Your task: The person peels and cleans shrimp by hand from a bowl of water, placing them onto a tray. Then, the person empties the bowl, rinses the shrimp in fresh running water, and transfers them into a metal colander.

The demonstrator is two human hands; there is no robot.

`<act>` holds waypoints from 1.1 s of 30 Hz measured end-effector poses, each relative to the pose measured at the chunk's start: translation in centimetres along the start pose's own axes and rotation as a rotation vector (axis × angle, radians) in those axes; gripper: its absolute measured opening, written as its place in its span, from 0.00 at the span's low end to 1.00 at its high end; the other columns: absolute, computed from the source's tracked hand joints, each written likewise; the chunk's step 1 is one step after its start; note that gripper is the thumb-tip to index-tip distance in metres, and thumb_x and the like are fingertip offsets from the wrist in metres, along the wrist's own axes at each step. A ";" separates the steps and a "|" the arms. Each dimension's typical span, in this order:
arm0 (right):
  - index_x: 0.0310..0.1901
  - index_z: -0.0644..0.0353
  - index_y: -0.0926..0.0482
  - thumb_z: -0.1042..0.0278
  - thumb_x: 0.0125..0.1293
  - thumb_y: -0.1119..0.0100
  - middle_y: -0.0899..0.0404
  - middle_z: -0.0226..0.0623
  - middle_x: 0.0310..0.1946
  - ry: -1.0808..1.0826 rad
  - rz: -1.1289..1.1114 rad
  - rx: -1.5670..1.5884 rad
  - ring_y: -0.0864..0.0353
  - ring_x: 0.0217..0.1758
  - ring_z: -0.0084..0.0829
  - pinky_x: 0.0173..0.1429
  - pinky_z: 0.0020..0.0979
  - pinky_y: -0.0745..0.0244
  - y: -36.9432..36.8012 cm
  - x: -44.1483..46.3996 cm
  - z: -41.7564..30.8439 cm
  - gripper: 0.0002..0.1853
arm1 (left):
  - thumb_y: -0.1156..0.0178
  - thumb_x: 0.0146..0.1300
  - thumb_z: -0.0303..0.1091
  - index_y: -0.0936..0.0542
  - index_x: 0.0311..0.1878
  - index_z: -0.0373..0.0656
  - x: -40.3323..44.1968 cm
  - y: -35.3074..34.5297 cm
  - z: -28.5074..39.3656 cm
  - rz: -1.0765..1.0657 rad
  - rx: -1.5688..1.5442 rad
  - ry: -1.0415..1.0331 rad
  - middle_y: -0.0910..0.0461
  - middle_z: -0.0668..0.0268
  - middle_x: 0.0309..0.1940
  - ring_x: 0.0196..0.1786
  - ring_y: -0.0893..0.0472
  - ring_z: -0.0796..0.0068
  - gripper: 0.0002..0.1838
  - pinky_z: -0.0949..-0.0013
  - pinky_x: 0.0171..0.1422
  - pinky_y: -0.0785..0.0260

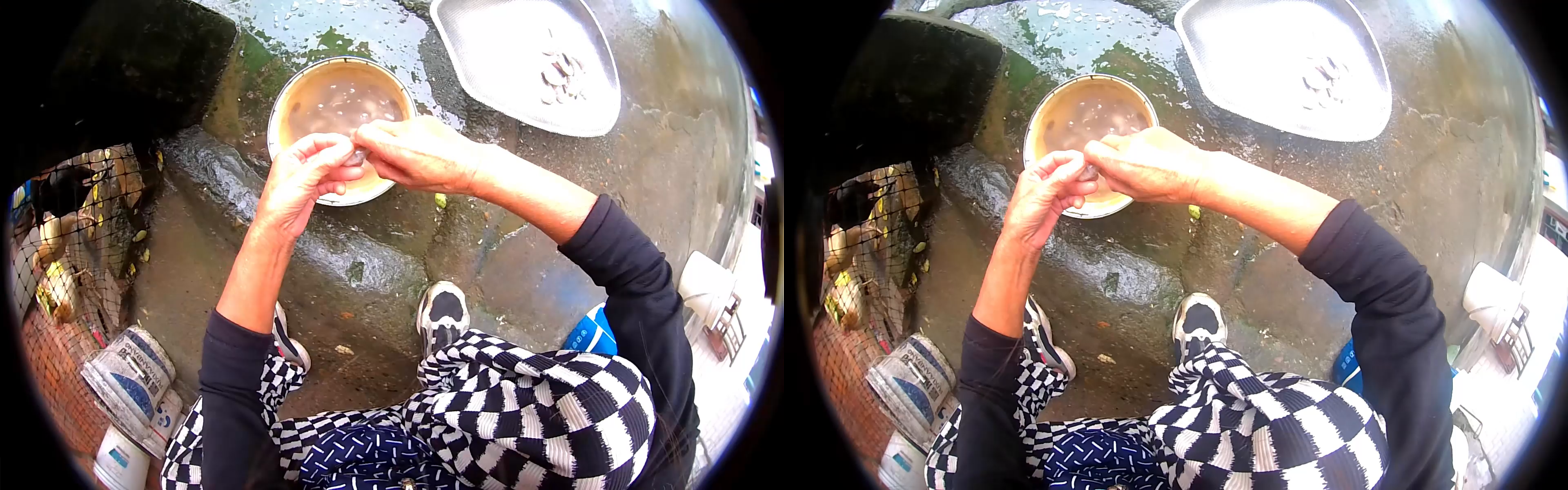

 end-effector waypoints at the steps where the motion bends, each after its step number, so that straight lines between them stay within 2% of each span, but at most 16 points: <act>1: 0.40 0.60 0.34 0.70 0.59 0.50 0.26 0.43 0.25 -0.001 0.000 0.000 0.21 0.33 0.47 0.34 0.40 0.26 -0.2 -0.1 0.0 0.09 | 0.40 0.61 0.33 0.23 0.46 0.38 0.0 0.0 0.0 -0.001 0.000 0.001 0.19 0.64 0.35 0.35 0.17 0.76 0.13 0.78 0.32 0.28; 3: 0.41 0.62 0.34 0.69 0.61 0.52 0.24 0.48 0.31 -0.167 0.001 0.207 0.21 0.35 0.50 0.36 0.41 0.25 -1.0 -0.3 1.3 0.09 | 0.41 0.61 0.34 0.23 0.47 0.37 -0.1 -0.5 0.2 -0.051 -0.041 0.003 0.18 0.61 0.37 0.35 0.17 0.75 0.14 0.78 0.33 0.27; 7: 0.44 0.63 0.33 0.67 0.63 0.55 0.22 0.50 0.36 -0.286 -0.070 0.408 0.20 0.38 0.47 0.40 0.41 0.25 -2.1 -0.7 1.8 0.11 | 0.43 0.62 0.34 0.24 0.48 0.36 -0.5 -0.5 0.7 -0.081 -0.080 -0.014 0.19 0.58 0.40 0.35 0.17 0.74 0.14 0.77 0.33 0.27; 9: 0.46 0.63 0.33 0.66 0.66 0.57 0.22 0.49 0.37 -0.451 -0.110 0.745 0.19 0.41 0.41 0.40 0.38 0.23 -3.2 -1.2 2.3 0.12 | 0.44 0.62 0.32 0.25 0.49 0.35 -0.6 -0.8 1.2 -0.100 -0.130 -0.016 0.19 0.55 0.42 0.35 0.17 0.73 0.14 0.78 0.33 0.27; 10: 0.46 0.63 0.33 0.64 0.67 0.59 0.21 0.46 0.37 -0.486 -0.145 0.816 0.19 0.43 0.35 0.40 0.35 0.22 -3.4 -1.3 2.3 0.12 | 0.44 0.62 0.32 0.25 0.49 0.35 -0.7 -0.9 1.4 -0.099 -0.130 -0.014 0.19 0.55 0.42 0.35 0.17 0.73 0.14 0.78 0.33 0.27; 13: 0.45 0.64 0.34 0.64 0.67 0.59 0.21 0.47 0.38 -0.483 -0.132 0.917 0.20 0.43 0.35 0.40 0.32 0.21 -3.4 -1.2 1.6 0.13 | 0.43 0.60 0.31 0.23 0.46 0.35 -0.8 -1.6 1.7 -0.102 -0.057 -0.023 0.18 0.57 0.39 0.33 0.18 0.77 0.13 0.79 0.32 0.29; 15: 0.45 0.65 0.34 0.64 0.67 0.59 0.22 0.48 0.38 -0.477 -0.154 0.867 0.20 0.43 0.36 0.41 0.34 0.22 -3.4 -1.1 1.6 0.13 | 0.40 0.58 0.29 0.21 0.41 0.35 -0.8 -1.6 1.8 -0.068 0.148 -0.051 0.18 0.60 0.35 0.31 0.19 0.80 0.10 0.81 0.31 0.30; 19: 0.45 0.66 0.34 0.66 0.66 0.60 0.22 0.50 0.38 -0.440 -0.198 0.650 0.20 0.43 0.39 0.44 0.38 0.25 -3.2 -1.1 1.9 0.12 | 0.38 0.55 0.28 0.20 0.38 0.35 -0.7 -1.7 1.6 -0.052 0.134 -0.025 0.18 0.63 0.32 0.31 0.20 0.83 0.08 0.82 0.30 0.31; 22: 0.44 0.66 0.35 0.67 0.65 0.60 0.22 0.51 0.38 -0.457 -0.204 0.706 0.20 0.42 0.41 0.47 0.40 0.27 -3.0 -1.2 1.5 0.12 | 0.37 0.54 0.27 0.20 0.38 0.35 -0.4 -1.3 1.2 -0.061 0.184 -0.035 0.18 0.63 0.32 0.31 0.20 0.82 0.08 0.82 0.30 0.31; 25: 0.44 0.66 0.35 0.67 0.65 0.60 0.22 0.50 0.38 -0.475 -0.191 0.733 0.19 0.41 0.39 0.45 0.38 0.25 -3.8 -1.5 2.1 0.12 | 0.39 0.54 0.29 0.20 0.38 0.35 -0.2 -1.2 1.3 -0.078 0.215 -0.118 0.18 0.64 0.30 0.31 0.19 0.80 0.09 0.81 0.31 0.31; 30: 0.44 0.65 0.34 0.65 0.65 0.60 0.21 0.47 0.36 -0.494 -0.195 0.794 0.19 0.40 0.37 0.41 0.35 0.22 -4.4 -1.9 2.4 0.12 | 0.44 0.56 0.26 0.21 0.40 0.33 -0.3 -1.2 1.2 -0.115 0.153 -0.062 0.18 0.63 0.30 0.33 0.18 0.78 0.10 0.80 0.34 0.29; 33: 0.44 0.64 0.34 0.65 0.65 0.60 0.21 0.47 0.36 -0.506 -0.205 0.804 0.19 0.39 0.37 0.41 0.35 0.23 -4.5 -2.0 2.5 0.12 | 0.41 0.55 0.28 0.21 0.39 0.34 -0.6 -1.3 1.5 -0.093 0.108 0.006 0.19 0.63 0.29 0.31 0.19 0.79 0.10 0.80 0.33 0.30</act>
Point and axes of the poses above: each hand's wrist, its own x-axis towards the middle knuckle, its own y-axis out of the back of the hand, z = x × y, the point moved 8 cm from there along x, towards the middle knuckle
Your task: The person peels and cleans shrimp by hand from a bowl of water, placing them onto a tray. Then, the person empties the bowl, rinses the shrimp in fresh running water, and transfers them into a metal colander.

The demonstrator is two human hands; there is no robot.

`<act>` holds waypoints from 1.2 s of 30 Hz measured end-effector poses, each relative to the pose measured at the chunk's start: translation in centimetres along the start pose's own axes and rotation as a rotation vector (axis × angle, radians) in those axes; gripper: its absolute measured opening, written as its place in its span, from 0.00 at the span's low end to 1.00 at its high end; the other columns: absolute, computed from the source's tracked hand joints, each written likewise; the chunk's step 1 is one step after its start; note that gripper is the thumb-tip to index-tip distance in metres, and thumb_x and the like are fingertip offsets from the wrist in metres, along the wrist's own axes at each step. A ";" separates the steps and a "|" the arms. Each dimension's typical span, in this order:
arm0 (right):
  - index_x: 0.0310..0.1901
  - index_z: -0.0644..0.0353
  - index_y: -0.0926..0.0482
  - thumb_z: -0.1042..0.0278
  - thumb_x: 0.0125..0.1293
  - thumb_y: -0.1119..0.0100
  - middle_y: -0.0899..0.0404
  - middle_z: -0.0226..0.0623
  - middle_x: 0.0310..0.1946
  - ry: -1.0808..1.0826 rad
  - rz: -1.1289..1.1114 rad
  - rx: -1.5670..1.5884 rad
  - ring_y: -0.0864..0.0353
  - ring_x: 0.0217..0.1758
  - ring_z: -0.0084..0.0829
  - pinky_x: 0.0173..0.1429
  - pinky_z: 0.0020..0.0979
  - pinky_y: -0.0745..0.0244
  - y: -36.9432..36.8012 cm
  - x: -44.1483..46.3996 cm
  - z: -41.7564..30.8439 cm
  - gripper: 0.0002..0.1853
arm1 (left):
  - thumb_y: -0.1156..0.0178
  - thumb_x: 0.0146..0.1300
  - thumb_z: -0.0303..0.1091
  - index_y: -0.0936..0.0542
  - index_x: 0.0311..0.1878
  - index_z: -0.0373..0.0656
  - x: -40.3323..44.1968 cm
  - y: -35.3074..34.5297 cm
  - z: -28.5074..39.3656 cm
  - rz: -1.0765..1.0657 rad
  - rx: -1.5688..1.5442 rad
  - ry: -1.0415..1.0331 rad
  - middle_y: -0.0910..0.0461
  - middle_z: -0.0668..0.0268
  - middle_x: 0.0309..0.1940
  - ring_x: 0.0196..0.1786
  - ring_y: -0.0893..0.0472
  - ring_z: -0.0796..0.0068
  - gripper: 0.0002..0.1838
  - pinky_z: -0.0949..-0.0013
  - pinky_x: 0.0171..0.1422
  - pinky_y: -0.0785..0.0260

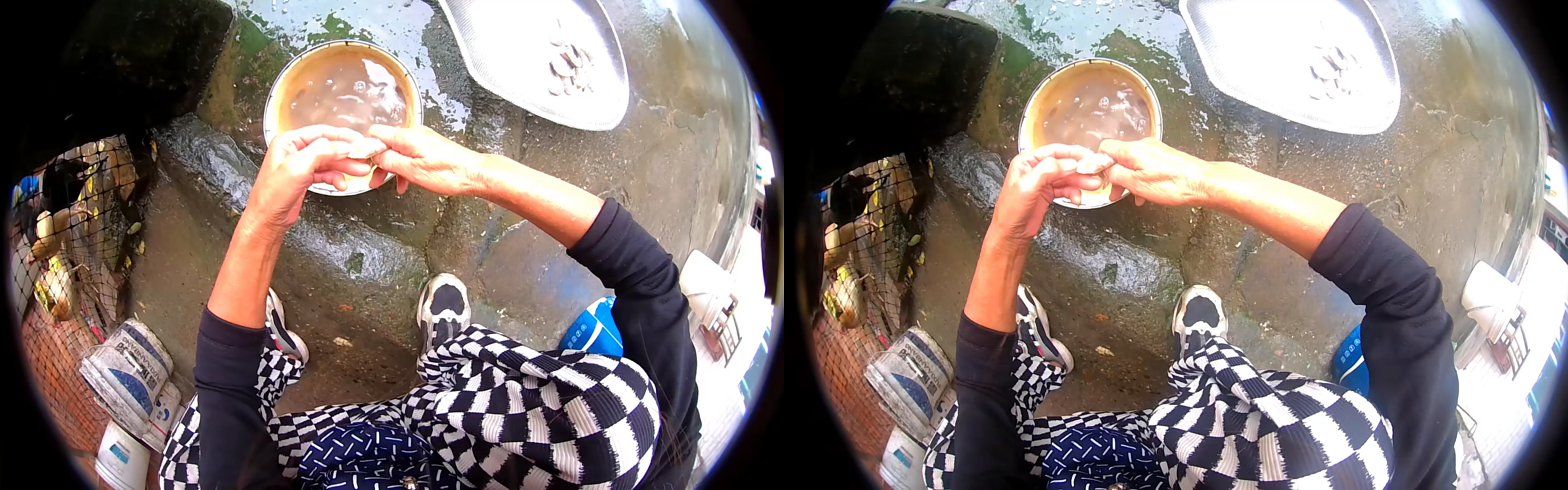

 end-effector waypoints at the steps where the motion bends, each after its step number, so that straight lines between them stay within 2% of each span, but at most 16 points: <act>1: 0.44 0.64 0.34 0.64 0.65 0.60 0.21 0.48 0.36 -0.022 -0.010 -0.003 0.19 0.39 0.38 0.42 0.35 0.23 0.0 0.0 0.1 0.12 | 0.41 0.55 0.28 0.21 0.39 0.34 0.1 -0.1 -0.1 0.001 -0.001 0.001 0.19 0.63 0.29 0.31 0.19 0.79 0.10 0.80 0.33 0.30; 8: 0.42 0.65 0.32 0.65 0.66 0.57 0.22 0.51 0.36 0.055 0.050 -0.219 0.20 0.40 0.46 0.46 0.40 0.28 0.4 0.3 -0.9 0.12 | 0.34 0.53 0.33 0.20 0.35 0.35 0.9 0.4 -0.5 0.002 0.105 -0.097 0.20 0.66 0.27 0.28 0.23 0.84 0.11 0.82 0.29 0.34; 14: 0.40 0.65 0.32 0.67 0.66 0.58 0.24 0.51 0.32 -0.066 0.070 -0.375 0.21 0.36 0.48 0.39 0.44 0.27 2.1 1.8 -0.2 0.09 | 0.46 0.55 0.23 0.21 0.41 0.33 2.4 3.0 -1.4 0.017 0.276 -0.144 0.19 0.63 0.36 0.36 0.20 0.79 0.11 0.76 0.38 0.28; 16: 0.38 0.64 0.33 0.67 0.64 0.55 0.24 0.49 0.31 0.186 0.205 -0.740 0.21 0.35 0.47 0.37 0.44 0.25 4.4 3.1 -2.2 0.08 | 0.50 0.54 0.21 0.22 0.45 0.32 3.0 5.1 0.8 0.223 0.633 -0.370 0.20 0.61 0.41 0.41 0.20 0.75 0.15 0.73 0.47 0.28; 18: 0.38 0.63 0.33 0.66 0.62 0.53 0.24 0.47 0.33 0.299 0.240 -1.036 0.21 0.35 0.46 0.36 0.44 0.24 5.1 4.1 -2.9 0.09 | 0.47 0.54 0.24 0.26 0.52 0.33 3.7 5.5 1.3 0.291 0.933 -0.339 0.24 0.56 0.49 0.50 0.22 0.68 0.20 0.68 0.56 0.31; 20: 0.41 0.62 0.29 0.64 0.62 0.52 0.22 0.43 0.37 0.257 0.184 -1.177 0.20 0.36 0.41 0.33 0.41 0.24 4.1 6.3 -2.2 0.11 | 0.42 0.52 0.27 0.31 0.58 0.35 4.6 3.5 0.4 0.189 1.536 -0.459 0.29 0.50 0.54 0.58 0.28 0.58 0.27 0.63 0.63 0.36; 22: 0.41 0.60 0.25 0.65 0.62 0.51 0.24 0.39 0.38 0.131 -0.061 -1.623 0.20 0.39 0.33 0.37 0.36 0.25 1.4 8.7 0.8 0.10 | 0.42 0.52 0.28 0.31 0.54 0.35 6.5 2.7 -2.6 -0.010 1.753 -0.220 0.30 0.48 0.52 0.58 0.32 0.49 0.24 0.55 0.59 0.37; 23: 0.41 0.60 0.25 0.65 0.62 0.51 0.24 0.39 0.38 0.131 -0.059 -1.617 0.20 0.39 0.33 0.37 0.36 0.25 0.8 9.4 1.0 0.10 | 0.44 0.53 0.26 0.30 0.53 0.34 6.4 1.9 -2.9 0.003 1.770 -0.248 0.29 0.48 0.50 0.56 0.30 0.50 0.22 0.55 0.56 0.36; 25: 0.42 0.59 0.23 0.61 0.63 0.51 0.22 0.38 0.41 0.018 -0.398 -1.820 0.20 0.40 0.30 0.37 0.34 0.24 -1.0 9.6 3.3 0.13 | 0.45 0.53 0.25 0.29 0.52 0.34 6.2 1.9 -2.9 0.010 1.790 -0.269 0.28 0.48 0.48 0.53 0.28 0.51 0.20 0.54 0.53 0.34; 28: 0.43 0.62 0.23 0.59 0.63 0.51 0.22 0.38 0.41 0.019 -0.507 -1.739 0.20 0.42 0.30 0.39 0.34 0.23 -1.0 9.0 3.1 0.15 | 0.46 0.53 0.24 0.28 0.51 0.35 7.2 3.2 -3.2 -0.127 1.650 -0.163 0.24 0.50 0.42 0.48 0.24 0.52 0.19 0.57 0.50 0.32; 31: 0.42 0.64 0.23 0.59 0.63 0.51 0.22 0.40 0.42 -0.031 -0.353 -1.473 0.19 0.41 0.30 0.36 0.34 0.22 1.1 8.3 0.7 0.16 | 0.44 0.60 0.29 0.27 0.51 0.36 5.9 3.9 0.5 0.127 1.205 -0.586 0.19 0.60 0.37 0.37 0.20 0.63 0.16 0.63 0.42 0.28; 32: 0.41 0.64 0.24 0.59 0.63 0.50 0.23 0.41 0.42 0.009 -0.252 -1.408 0.18 0.40 0.31 0.35 0.34 0.21 1.7 8.1 -0.4 0.15 | 0.44 0.60 0.29 0.27 0.51 0.36 5.6 4.1 0.9 0.129 1.208 -0.587 0.19 0.60 0.37 0.37 0.20 0.63 0.16 0.63 0.42 0.28; 33: 0.41 0.53 0.19 0.61 0.61 0.48 0.19 0.37 0.40 0.013 -0.124 -1.348 0.18 0.40 0.32 0.38 0.33 0.22 2.2 7.7 -1.0 0.12 | 0.44 0.61 0.31 0.26 0.51 0.36 5.7 5.0 0.9 0.132 1.011 -0.298 0.20 0.62 0.36 0.35 0.20 0.69 0.16 0.68 0.38 0.28; 34: 0.41 0.53 0.19 0.61 0.61 0.48 0.19 0.37 0.40 0.015 -0.124 -1.349 0.18 0.40 0.32 0.38 0.33 0.22 1.8 7.5 -0.7 0.12 | 0.43 0.63 0.33 0.26 0.51 0.36 5.6 5.7 -0.2 0.131 0.801 -0.018 0.21 0.64 0.36 0.32 0.21 0.75 0.16 0.73 0.33 0.28; 35: 0.41 0.59 0.22 0.63 0.60 0.48 0.21 0.41 0.39 0.018 -0.176 -1.406 0.18 0.36 0.35 0.35 0.34 0.22 1.3 7.2 -0.1 0.12 | 0.43 0.62 0.32 0.25 0.51 0.38 6.1 6.6 -0.9 0.123 0.690 -0.092 0.22 0.67 0.35 0.29 0.23 0.83 0.15 0.83 0.28 0.33; 36: 0.41 0.65 0.25 0.65 0.58 0.47 0.23 0.45 0.37 0.018 -0.222 -1.462 0.18 0.32 0.37 0.32 0.34 0.22 0.8 6.7 -0.3 0.13 | 0.43 0.62 0.32 0.25 0.51 0.38 6.0 6.6 -0.5 0.120 0.694 -0.097 0.22 0.67 0.35 0.29 0.23 0.83 0.15 0.83 0.28 0.33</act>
Point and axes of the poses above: each hand's wrist, its own x-axis towards the middle knuckle, its own y-axis out of the back of the hand, z = x × y, the point moved 8 cm from there along x, towards the middle knuckle
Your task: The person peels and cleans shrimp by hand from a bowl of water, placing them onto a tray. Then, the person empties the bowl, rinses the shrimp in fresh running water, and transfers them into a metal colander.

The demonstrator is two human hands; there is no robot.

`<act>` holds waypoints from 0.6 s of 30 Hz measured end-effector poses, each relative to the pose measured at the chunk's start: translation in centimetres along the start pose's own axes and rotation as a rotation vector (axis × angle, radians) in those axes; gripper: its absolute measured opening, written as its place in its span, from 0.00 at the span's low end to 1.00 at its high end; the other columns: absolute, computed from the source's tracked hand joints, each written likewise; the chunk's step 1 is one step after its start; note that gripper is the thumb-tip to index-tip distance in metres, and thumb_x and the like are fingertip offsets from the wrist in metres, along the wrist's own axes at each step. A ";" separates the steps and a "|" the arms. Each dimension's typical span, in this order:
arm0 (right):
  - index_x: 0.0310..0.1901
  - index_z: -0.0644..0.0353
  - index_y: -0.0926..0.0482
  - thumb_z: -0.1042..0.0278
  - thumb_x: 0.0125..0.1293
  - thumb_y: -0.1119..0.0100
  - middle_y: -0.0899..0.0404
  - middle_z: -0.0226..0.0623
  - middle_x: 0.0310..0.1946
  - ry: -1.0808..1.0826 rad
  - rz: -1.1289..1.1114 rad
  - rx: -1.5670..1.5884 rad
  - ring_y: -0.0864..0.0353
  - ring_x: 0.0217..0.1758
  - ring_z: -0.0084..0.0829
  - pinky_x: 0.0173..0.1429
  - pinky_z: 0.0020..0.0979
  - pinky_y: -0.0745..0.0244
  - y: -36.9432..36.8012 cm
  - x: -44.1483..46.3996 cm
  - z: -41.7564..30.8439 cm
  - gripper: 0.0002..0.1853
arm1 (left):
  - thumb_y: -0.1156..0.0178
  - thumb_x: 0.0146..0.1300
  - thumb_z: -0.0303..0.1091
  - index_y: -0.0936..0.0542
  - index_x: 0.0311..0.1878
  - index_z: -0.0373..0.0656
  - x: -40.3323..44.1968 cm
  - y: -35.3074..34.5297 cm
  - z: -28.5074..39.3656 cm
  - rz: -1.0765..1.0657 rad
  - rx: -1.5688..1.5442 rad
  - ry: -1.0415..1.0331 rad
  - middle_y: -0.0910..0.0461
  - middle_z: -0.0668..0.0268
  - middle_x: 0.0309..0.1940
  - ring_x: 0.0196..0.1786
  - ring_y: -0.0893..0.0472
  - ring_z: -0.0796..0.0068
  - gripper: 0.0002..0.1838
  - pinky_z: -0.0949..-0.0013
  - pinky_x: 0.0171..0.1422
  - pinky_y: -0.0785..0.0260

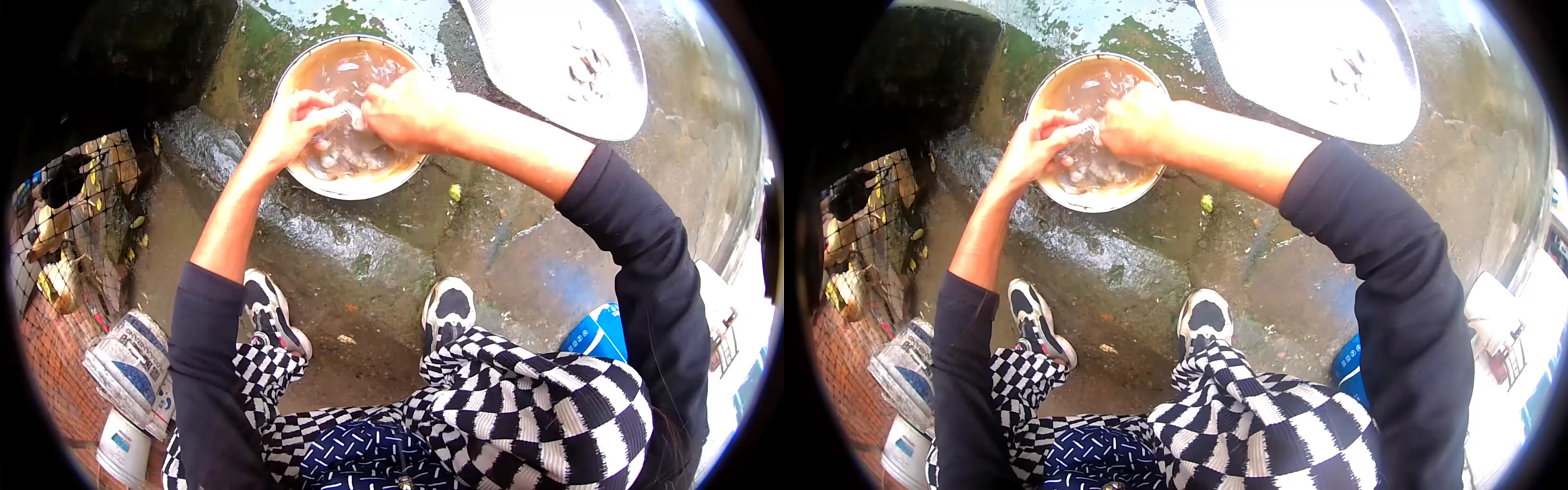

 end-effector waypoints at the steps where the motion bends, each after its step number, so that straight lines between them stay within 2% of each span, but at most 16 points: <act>1: 0.41 0.57 0.20 0.64 0.59 0.47 0.20 0.41 0.37 0.010 0.138 0.125 0.17 0.37 0.37 0.35 0.36 0.22 1.3 -1.4 -0.1 0.12 | 0.42 0.62 0.31 0.25 0.51 0.38 -0.2 0.0 -0.3 -0.019 -0.175 0.085 0.22 0.67 0.36 0.29 0.23 0.83 0.14 0.84 0.28 0.33; 2: 0.41 0.57 0.20 0.64 0.59 0.47 0.20 0.41 0.37 0.005 0.142 0.130 0.17 0.37 0.37 0.35 0.36 0.22 1.6 -2.0 0.1 0.12 | 0.42 0.61 0.29 0.25 0.50 0.39 -0.7 -0.2 -0.8 -0.038 -0.351 0.177 0.21 0.67 0.36 0.29 0.23 0.84 0.14 0.85 0.27 0.34; 3: 0.39 0.59 0.21 0.65 0.58 0.48 0.21 0.42 0.36 -0.003 0.251 0.209 0.17 0.35 0.39 0.34 0.37 0.22 2.6 -2.8 0.4 0.11 | 0.42 0.61 0.29 0.25 0.51 0.39 -1.1 -0.3 -0.3 -0.058 -0.424 0.182 0.21 0.66 0.38 0.32 0.23 0.84 0.14 0.84 0.28 0.33; 5: 0.35 0.62 0.23 0.67 0.56 0.47 0.22 0.45 0.33 -0.016 0.400 0.258 0.18 0.29 0.40 0.31 0.37 0.23 3.4 -4.1 1.1 0.09 | 0.43 0.62 0.29 0.25 0.50 0.38 -1.3 -0.6 -0.6 -0.042 -0.488 0.179 0.20 0.66 0.36 0.31 0.23 0.83 0.14 0.84 0.27 0.34; 6: 0.35 0.62 0.23 0.67 0.56 0.47 0.22 0.45 0.33 -0.022 0.402 0.253 0.18 0.29 0.40 0.31 0.37 0.23 3.4 -4.7 1.6 0.09 | 0.44 0.63 0.30 0.24 0.50 0.38 -1.4 -0.8 -1.1 -0.033 -0.548 0.189 0.20 0.66 0.35 0.31 0.22 0.82 0.13 0.84 0.26 0.34; 7: 0.34 0.62 0.24 0.66 0.57 0.47 0.22 0.44 0.33 -0.068 0.441 0.279 0.18 0.29 0.38 0.32 0.36 0.23 3.5 -5.6 2.6 0.08 | 0.43 0.63 0.32 0.26 0.53 0.37 -1.3 -0.9 -1.2 -0.089 -0.579 0.179 0.20 0.63 0.40 0.34 0.20 0.78 0.16 0.81 0.30 0.30; 8: 0.33 0.61 0.24 0.66 0.58 0.47 0.22 0.42 0.32 -0.112 0.480 0.303 0.18 0.29 0.37 0.33 0.35 0.23 3.6 -6.6 3.6 0.08 | 0.43 0.63 0.32 0.26 0.53 0.37 -1.3 -0.9 -1.5 -0.089 -0.576 0.174 0.20 0.63 0.40 0.34 0.20 0.78 0.16 0.81 0.30 0.30; 10: 0.37 0.60 0.24 0.63 0.62 0.48 0.21 0.38 0.33 -0.150 0.687 0.390 0.18 0.35 0.32 0.38 0.32 0.22 5.3 -10.4 6.1 0.10 | 0.44 0.63 0.33 0.30 0.56 0.37 -2.3 -1.0 -0.1 -0.040 -0.818 0.170 0.22 0.58 0.46 0.41 0.19 0.72 0.20 0.77 0.35 0.25; 11: 0.41 0.60 0.24 0.61 0.64 0.49 0.21 0.37 0.35 -0.224 0.725 0.343 0.19 0.38 0.31 0.42 0.33 0.23 4.6 -12.3 7.7 0.12 | 0.45 0.64 0.33 0.32 0.58 0.36 -2.2 -1.0 -0.4 -0.075 -0.859 0.150 0.24 0.55 0.50 0.46 0.19 0.67 0.21 0.72 0.42 0.23; 12: 0.44 0.59 0.25 0.59 0.65 0.50 0.22 0.37 0.38 -0.301 0.763 0.296 0.19 0.42 0.30 0.45 0.34 0.23 3.4 -14.3 9.7 0.14 | 0.45 0.64 0.33 0.32 0.58 0.36 -2.4 -1.1 -0.2 -0.076 -0.858 0.145 0.24 0.55 0.50 0.46 0.19 0.67 0.21 0.72 0.42 0.23; 14: 0.53 0.55 0.28 0.61 0.65 0.49 0.25 0.41 0.49 -0.210 0.829 -0.241 0.24 0.52 0.35 0.55 0.33 0.29 -0.7 -17.5 12.6 0.17 | 0.45 0.63 0.31 0.33 0.59 0.35 -2.9 -1.3 1.0 -0.103 -0.910 0.063 0.24 0.54 0.50 0.48 0.20 0.66 0.22 0.71 0.47 0.24; 15: 0.53 0.55 0.28 0.61 0.65 0.49 0.25 0.41 0.49 -0.212 0.831 -0.244 0.24 0.52 0.35 0.55 0.33 0.29 0.2 -18.0 12.4 0.17 | 0.45 0.63 0.31 0.33 0.59 0.35 -3.2 -1.3 1.0 -0.105 -0.908 0.059 0.24 0.54 0.50 0.48 0.20 0.66 0.22 0.71 0.47 0.24; 17: 0.55 0.54 0.29 0.59 0.64 0.47 0.28 0.39 0.54 -0.741 0.090 -0.092 0.25 0.54 0.35 0.58 0.35 0.32 -1.9 -19.0 16.1 0.19 | 0.45 0.62 0.29 0.33 0.59 0.34 -3.6 -1.3 1.0 -0.068 -0.834 0.075 0.25 0.54 0.52 0.51 0.22 0.64 0.22 0.67 0.53 0.26; 18: 0.55 0.54 0.29 0.59 0.64 0.47 0.28 0.39 0.54 -0.748 0.095 -0.093 0.25 0.54 0.35 0.58 0.35 0.32 -2.0 -19.0 15.5 0.19 | 0.45 0.62 0.29 0.33 0.59 0.34 -3.7 -1.4 1.3 -0.071 -0.830 0.069 0.25 0.54 0.52 0.51 0.22 0.64 0.22 0.67 0.53 0.26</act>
Point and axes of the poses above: each hand's wrist, its own x-axis towards the middle knuckle, its own y-axis out of the back of the hand, z = x × y, the point moved 8 cm from there along x, towards the middle knuckle
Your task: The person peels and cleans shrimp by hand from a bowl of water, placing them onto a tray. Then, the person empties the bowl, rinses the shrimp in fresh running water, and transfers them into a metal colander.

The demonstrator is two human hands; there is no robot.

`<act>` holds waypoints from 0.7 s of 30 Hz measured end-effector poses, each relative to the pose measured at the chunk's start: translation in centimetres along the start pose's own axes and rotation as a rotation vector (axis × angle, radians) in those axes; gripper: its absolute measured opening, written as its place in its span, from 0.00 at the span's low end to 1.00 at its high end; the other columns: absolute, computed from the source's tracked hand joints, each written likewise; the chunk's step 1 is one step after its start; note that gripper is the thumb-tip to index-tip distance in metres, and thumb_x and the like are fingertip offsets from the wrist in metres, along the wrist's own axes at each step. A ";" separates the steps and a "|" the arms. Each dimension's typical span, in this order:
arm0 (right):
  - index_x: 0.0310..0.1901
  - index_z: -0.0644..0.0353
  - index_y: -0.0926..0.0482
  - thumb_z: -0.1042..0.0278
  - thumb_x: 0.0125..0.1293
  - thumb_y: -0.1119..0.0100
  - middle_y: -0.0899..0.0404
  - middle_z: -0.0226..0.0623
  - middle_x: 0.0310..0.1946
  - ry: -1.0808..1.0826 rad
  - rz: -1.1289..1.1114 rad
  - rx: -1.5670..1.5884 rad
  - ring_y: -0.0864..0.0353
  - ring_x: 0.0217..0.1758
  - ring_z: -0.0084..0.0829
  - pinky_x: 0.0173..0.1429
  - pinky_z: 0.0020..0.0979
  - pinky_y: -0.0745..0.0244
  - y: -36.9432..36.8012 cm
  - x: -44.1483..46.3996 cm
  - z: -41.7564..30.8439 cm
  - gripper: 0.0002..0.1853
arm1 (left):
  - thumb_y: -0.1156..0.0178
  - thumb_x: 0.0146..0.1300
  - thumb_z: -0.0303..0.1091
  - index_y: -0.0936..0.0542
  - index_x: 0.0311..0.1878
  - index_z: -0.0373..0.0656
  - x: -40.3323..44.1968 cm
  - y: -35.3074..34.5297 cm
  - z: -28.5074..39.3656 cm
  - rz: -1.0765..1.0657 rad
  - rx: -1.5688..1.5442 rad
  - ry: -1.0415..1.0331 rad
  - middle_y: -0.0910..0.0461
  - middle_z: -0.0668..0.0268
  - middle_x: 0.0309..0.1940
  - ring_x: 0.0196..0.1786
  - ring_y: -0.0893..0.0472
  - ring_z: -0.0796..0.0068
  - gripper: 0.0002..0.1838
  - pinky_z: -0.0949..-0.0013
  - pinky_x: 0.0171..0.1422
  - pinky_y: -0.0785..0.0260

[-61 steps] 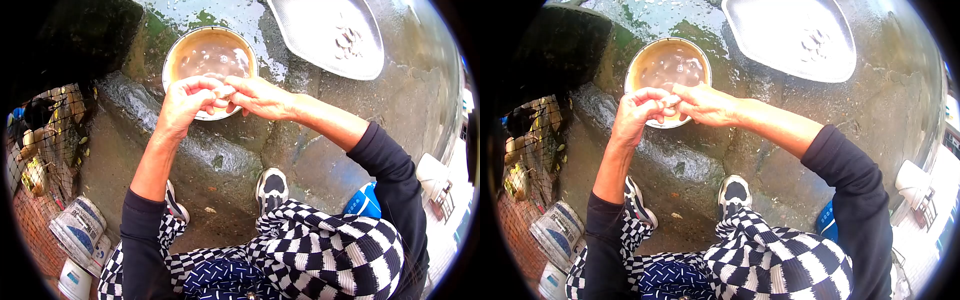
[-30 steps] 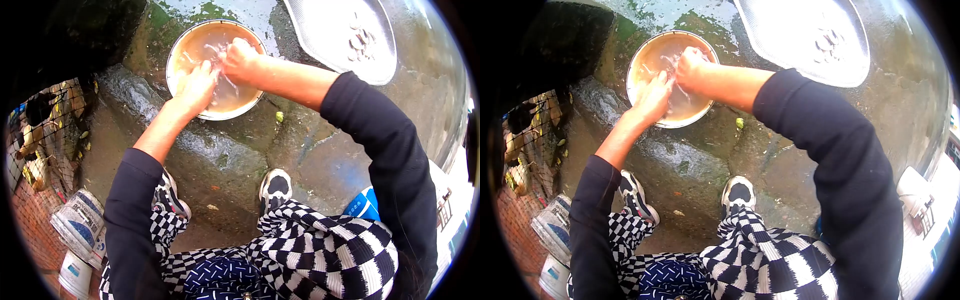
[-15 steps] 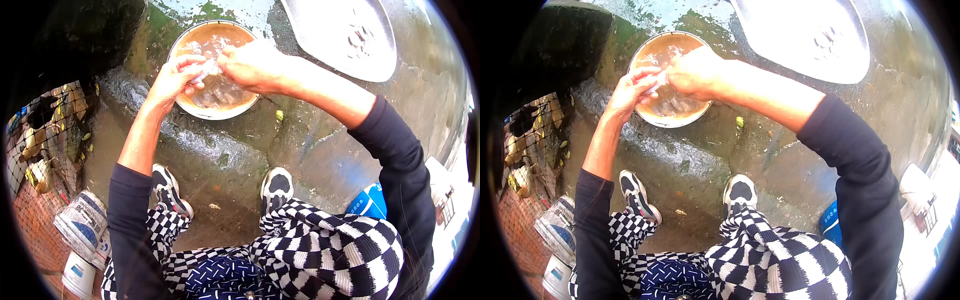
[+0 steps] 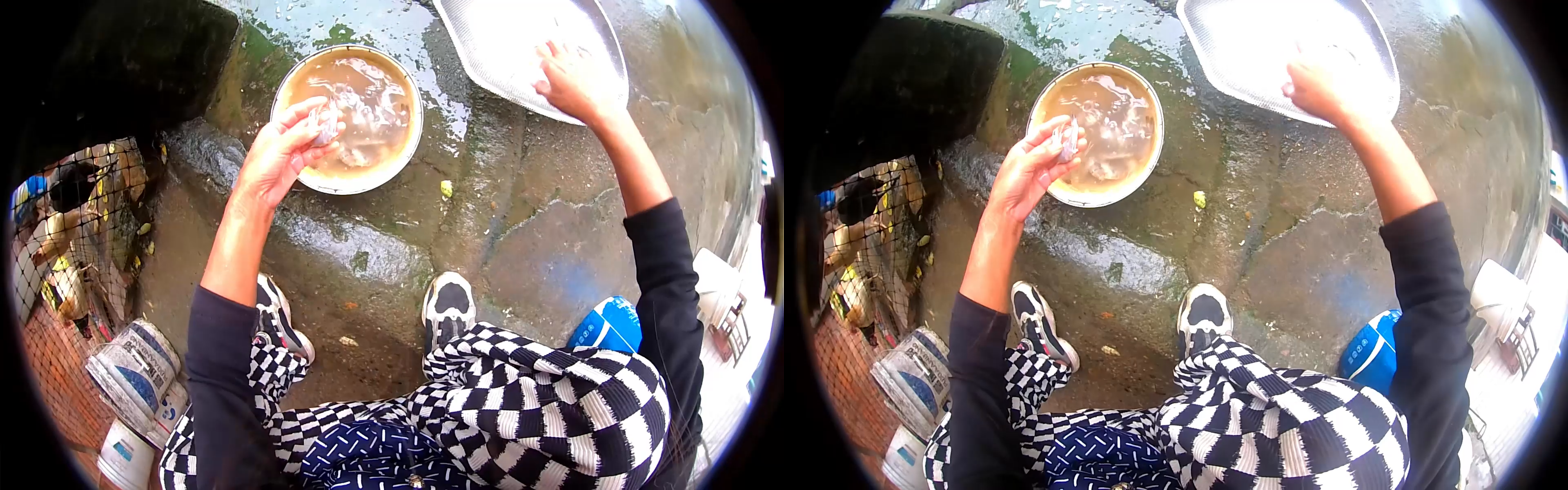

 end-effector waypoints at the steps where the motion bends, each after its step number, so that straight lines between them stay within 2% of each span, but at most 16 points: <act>1: 0.54 0.54 0.30 0.61 0.62 0.45 0.27 0.38 0.52 0.064 0.242 0.077 0.25 0.54 0.35 0.56 0.35 0.30 1.7 -0.6 -1.3 0.19 | 0.45 0.62 0.28 0.33 0.59 0.34 -0.2 -0.3 0.1 0.001 -0.014 -0.004 0.25 0.54 0.51 0.53 0.23 0.63 0.22 0.66 0.54 0.26; 2: 0.53 0.54 0.30 0.62 0.60 0.44 0.26 0.38 0.51 0.131 0.480 0.153 0.25 0.53 0.35 0.54 0.35 0.28 3.5 -1.9 -2.5 0.19 | 0.45 0.62 0.27 0.33 0.59 0.34 -0.5 -0.6 0.0 0.002 -0.031 -0.003 0.25 0.54 0.51 0.54 0.23 0.63 0.22 0.66 0.55 0.27; 4: 0.51 0.54 0.30 0.67 0.57 0.41 0.27 0.36 0.50 0.356 0.453 0.765 0.22 0.47 0.37 0.44 0.32 0.23 7.0 -3.1 -7.8 0.19 | 0.45 0.62 0.27 0.31 0.57 0.34 -0.6 -1.5 -0.5 0.011 -0.062 0.007 0.24 0.56 0.49 0.51 0.22 0.66 0.20 0.66 0.55 0.27; 6: 0.49 0.52 0.30 0.70 0.55 0.40 0.26 0.35 0.46 0.627 0.511 0.822 0.19 0.40 0.36 0.36 0.31 0.21 8.6 -3.7 -14.0 0.18 | 0.44 0.61 0.27 0.30 0.55 0.35 -0.6 -2.5 -0.8 0.019 -0.085 0.016 0.23 0.58 0.48 0.48 0.21 0.69 0.18 0.66 0.54 0.27; 8: 0.46 0.54 0.30 0.68 0.53 0.41 0.26 0.39 0.37 0.722 0.533 0.881 0.19 0.36 0.40 0.35 0.34 0.21 9.7 -4.4 -17.8 0.18 | 0.44 0.62 0.28 0.28 0.52 0.36 -0.8 -3.7 -1.0 0.004 -0.232 0.020 0.22 0.61 0.46 0.47 0.21 0.72 0.16 0.66 0.56 0.29; 11: 0.46 0.53 0.30 0.68 0.53 0.41 0.25 0.38 0.38 0.811 0.557 0.822 0.19 0.36 0.41 0.37 0.35 0.21 8.7 -3.8 -20.0 0.18 | 0.45 0.61 0.27 0.26 0.49 0.36 -1.6 -4.9 -0.7 0.004 -0.180 0.047 0.22 0.63 0.44 0.46 0.21 0.74 0.13 0.68 0.57 0.30; 15: 0.44 0.55 0.29 0.67 0.54 0.41 0.24 0.39 0.39 0.822 0.525 0.839 0.20 0.37 0.42 0.39 0.36 0.23 7.9 -3.4 -20.2 0.15 | 0.46 0.61 0.27 0.26 0.49 0.34 -1.6 -3.8 -1.5 0.026 -0.223 0.047 0.21 0.61 0.43 0.46 0.21 0.73 0.13 0.69 0.55 0.28; 17: 0.40 0.57 0.26 0.74 0.54 0.40 0.23 0.36 0.31 0.688 0.483 1.139 0.20 0.32 0.33 0.34 0.30 0.24 7.3 -2.4 -18.8 0.11 | 0.46 0.62 0.27 0.26 0.49 0.34 -1.6 -3.9 -1.7 0.011 -0.244 0.049 0.21 0.60 0.43 0.45 0.20 0.72 0.13 0.69 0.54 0.27; 18: 0.38 0.59 0.25 0.74 0.55 0.41 0.22 0.35 0.28 0.579 0.317 1.323 0.21 0.30 0.27 0.35 0.27 0.26 6.7 -1.9 -18.4 0.09 | 0.46 0.62 0.28 0.26 0.48 0.34 -1.8 -4.1 -1.6 0.013 -0.210 0.052 0.21 0.59 0.42 0.45 0.19 0.71 0.12 0.69 0.53 0.27; 21: 0.39 0.62 0.26 0.73 0.58 0.42 0.22 0.33 0.28 0.549 0.239 1.459 0.22 0.29 0.22 0.35 0.23 0.26 5.5 -1.5 -18.4 0.07 | 0.45 0.62 0.29 0.26 0.47 0.35 -2.1 -4.3 -1.7 0.031 -0.137 0.063 0.20 0.59 0.41 0.43 0.18 0.69 0.12 0.69 0.51 0.26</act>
Point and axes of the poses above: each hand's wrist, its own x-axis towards the middle knuckle, its own y-axis out of the back of the hand, z = x × y, the point moved 8 cm from there along x, towards the middle knuckle
